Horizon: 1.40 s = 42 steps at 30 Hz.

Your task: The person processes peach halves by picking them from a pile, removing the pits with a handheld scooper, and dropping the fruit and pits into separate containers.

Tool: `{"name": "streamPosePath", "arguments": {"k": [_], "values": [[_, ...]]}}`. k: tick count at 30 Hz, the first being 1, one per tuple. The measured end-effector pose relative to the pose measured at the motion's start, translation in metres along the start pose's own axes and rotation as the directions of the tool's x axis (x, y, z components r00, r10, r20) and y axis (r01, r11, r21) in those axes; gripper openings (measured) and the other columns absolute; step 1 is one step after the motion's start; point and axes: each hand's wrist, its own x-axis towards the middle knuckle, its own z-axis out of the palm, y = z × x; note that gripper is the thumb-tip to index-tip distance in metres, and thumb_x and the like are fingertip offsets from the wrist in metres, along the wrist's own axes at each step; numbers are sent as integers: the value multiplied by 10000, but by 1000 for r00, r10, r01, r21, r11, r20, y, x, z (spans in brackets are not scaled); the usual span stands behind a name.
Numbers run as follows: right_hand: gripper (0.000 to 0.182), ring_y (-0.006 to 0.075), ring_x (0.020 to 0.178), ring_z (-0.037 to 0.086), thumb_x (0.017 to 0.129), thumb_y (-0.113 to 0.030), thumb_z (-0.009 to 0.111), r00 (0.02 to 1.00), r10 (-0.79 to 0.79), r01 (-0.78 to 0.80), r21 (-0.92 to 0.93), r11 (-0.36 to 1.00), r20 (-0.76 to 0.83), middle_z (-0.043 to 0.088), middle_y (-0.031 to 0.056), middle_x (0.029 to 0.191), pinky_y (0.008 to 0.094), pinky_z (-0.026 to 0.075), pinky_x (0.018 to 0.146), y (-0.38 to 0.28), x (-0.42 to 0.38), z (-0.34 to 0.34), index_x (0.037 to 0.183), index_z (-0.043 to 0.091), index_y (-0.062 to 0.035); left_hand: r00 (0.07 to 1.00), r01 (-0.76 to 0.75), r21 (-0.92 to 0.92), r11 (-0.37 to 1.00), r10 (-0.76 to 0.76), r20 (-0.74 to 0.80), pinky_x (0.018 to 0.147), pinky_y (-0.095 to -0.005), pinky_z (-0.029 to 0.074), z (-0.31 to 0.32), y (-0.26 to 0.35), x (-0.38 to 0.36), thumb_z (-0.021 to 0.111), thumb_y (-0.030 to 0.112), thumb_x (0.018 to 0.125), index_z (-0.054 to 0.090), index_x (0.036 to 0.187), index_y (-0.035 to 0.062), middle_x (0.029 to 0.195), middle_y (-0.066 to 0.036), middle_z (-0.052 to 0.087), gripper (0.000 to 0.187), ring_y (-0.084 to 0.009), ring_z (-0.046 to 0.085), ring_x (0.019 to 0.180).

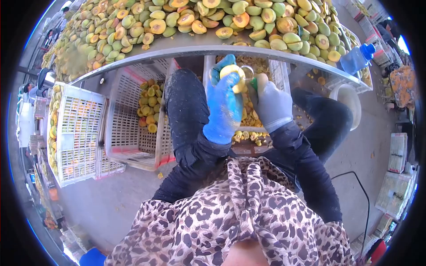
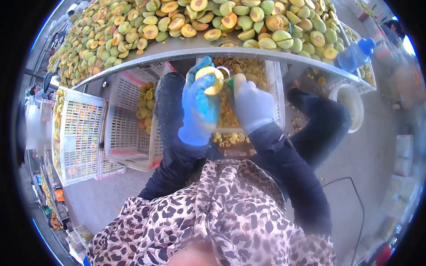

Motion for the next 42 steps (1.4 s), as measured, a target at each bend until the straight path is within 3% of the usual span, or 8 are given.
{"name": "streamPosePath", "arguments": {"k": [5,7,12,17,20,28,31,42], "values": [[292,386,667,644,930,-370,475,884,385,-364,-129,923,264,653,181,726,488,495,587,53,-4,57,960,553,-90,585,-787,541,297,636,503,841,-288,489,9,31,-9,503,-103,795,495,1108,-9,1081,-131,534,326,-180,555,978],[320,403,695,644,934,-378,462,874,348,-317,-144,937,340,659,206,768,499,494,629,56,-19,44,946,552,-70,711,-625,605,494,680,179,808,-322,476,2,64,0,505,-78,808,551,1035,-3,1020,-147,556,243,-246,533,982],[334,416,696,628,909,-392,503,866,319,-322,-59,945,384,631,229,709,510,484,618,68,-26,49,960,562,-67,568,142,784,-605,698,436,958,-391,411,-107,122,64,550,108,860,553,1176,-9,1159,-187,568,337,-325,535,1071],[331,410,664,623,894,-380,536,876,169,-257,142,956,451,632,212,701,509,483,590,55,-18,68,962,548,-56,789,-428,903,-38,472,393,937,-409,426,-85,70,154,589,262,873,525,1188,-24,1207,-235,548,430,-382,534,1100],[264,409,614,614,890,-331,574,894,94,-214,233,949,438,612,199,642,500,480,550,39,-16,65,919,518,-74,976,-31,999,-40,215,39,916,-456,430,-68,54,215,618,289,834,459,1193,-100,1126,-312,554,553,-413,560,1048],[283,379,569,610,891,-367,564,834,96,-246,210,946,543,611,160,621,494,475,522,37,-13,69,870,507,-91,787,-335,879,-340,412,460,704,-439,508,-81,11,258,639,247,786,451,1133,-26,893,-203,606,480,-357,617,822],[220,367,581,603,886,-273,607,937,1,-161,429,889,348,608,163,656,449,469,523,31,14,48,866,502,-80,978,179,251,951,-143,-155,642,-305,540,-69,40,234,616,196,759,560,1023,33,899,-125,624,315,-191,628,765],[242,421,614,574,924,-248,555,999,-53,43,525,850,5,558,243,629,493,416,510,-7,70,-31,839,520,-24,895,338,-93,937,-289,341,1018,-443,415,-1,61,90,479,279,928,426,1311,-66,1316,-230,472,518,-338,489,1207]]}}
